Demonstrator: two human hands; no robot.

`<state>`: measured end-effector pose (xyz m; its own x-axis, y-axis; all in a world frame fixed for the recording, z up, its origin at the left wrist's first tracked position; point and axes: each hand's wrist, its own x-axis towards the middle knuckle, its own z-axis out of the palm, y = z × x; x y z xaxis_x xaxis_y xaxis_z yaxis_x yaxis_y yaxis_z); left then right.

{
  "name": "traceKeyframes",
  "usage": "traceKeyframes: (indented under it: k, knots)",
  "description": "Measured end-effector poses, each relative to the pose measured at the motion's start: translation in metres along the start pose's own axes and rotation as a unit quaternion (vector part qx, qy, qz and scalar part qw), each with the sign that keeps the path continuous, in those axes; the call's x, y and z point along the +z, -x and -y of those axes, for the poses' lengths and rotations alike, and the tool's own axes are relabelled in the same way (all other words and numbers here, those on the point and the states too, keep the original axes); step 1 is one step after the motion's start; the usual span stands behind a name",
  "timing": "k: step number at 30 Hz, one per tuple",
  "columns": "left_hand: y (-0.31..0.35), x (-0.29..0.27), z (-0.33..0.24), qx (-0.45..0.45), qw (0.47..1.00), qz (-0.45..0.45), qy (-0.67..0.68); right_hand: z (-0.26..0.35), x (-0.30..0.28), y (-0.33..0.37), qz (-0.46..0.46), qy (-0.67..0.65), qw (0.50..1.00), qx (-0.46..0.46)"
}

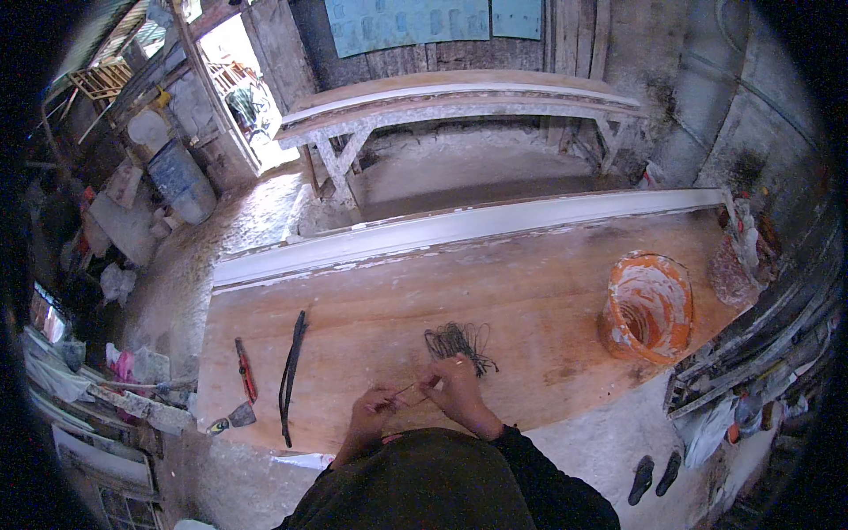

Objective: The person repeatedly bends thin metal rods by hand on a wooden workbench. They pick up individual rods, bend them into curved shapes, and place them back on the table. The process is repeated multiple times with similar rods.

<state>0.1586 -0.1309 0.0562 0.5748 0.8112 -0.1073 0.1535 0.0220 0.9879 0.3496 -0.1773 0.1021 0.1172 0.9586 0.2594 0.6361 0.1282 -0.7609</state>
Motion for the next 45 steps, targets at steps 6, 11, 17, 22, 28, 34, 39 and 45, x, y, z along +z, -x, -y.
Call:
traceKeyframes:
  k: [6, 11, 17, 22, 28, 34, 39, 45]
  knots:
    - [0.007, 0.021, -0.046, -0.003, 0.954, 0.298, 0.027, -0.024, 0.019, -0.003, -0.145, 0.069, 0.985, 0.059]
    - [0.008, 0.019, -0.052, -0.053, 0.95, 0.308, 0.03, -0.031, 0.025, 0.0, -0.11, 0.044, 0.99, 0.071]
    - [0.014, -0.009, -0.011, -0.121, 0.982, 0.092, 0.112, -0.031, 0.014, 0.002, -0.057, -0.095, 0.987, 0.116]
    - [0.003, -0.051, -0.016, 0.066, 0.987, -0.147, 0.016, -0.011, 0.017, 0.009, 0.102, -0.122, 0.987, -0.019]
    - [0.009, -0.069, 0.005, 0.055, 0.965, -0.256, 0.012, 0.011, 0.051, 0.01, 0.209, -0.073, 0.97, -0.097]
    - [-0.004, -0.054, 0.029, 0.045, 0.945, -0.294, 0.135, 0.015, 0.052, 0.008, 0.268, -0.065, 0.96, -0.043]
    - [-0.006, -0.049, 0.04, -0.029, 0.952, -0.267, 0.15, 0.0, 0.046, 0.013, 0.288, -0.053, 0.956, -0.003]
    - [-0.011, -0.042, 0.097, -0.038, 0.959, -0.262, -0.101, -0.019, 0.039, 0.019, 0.305, -0.025, 0.952, 0.001]
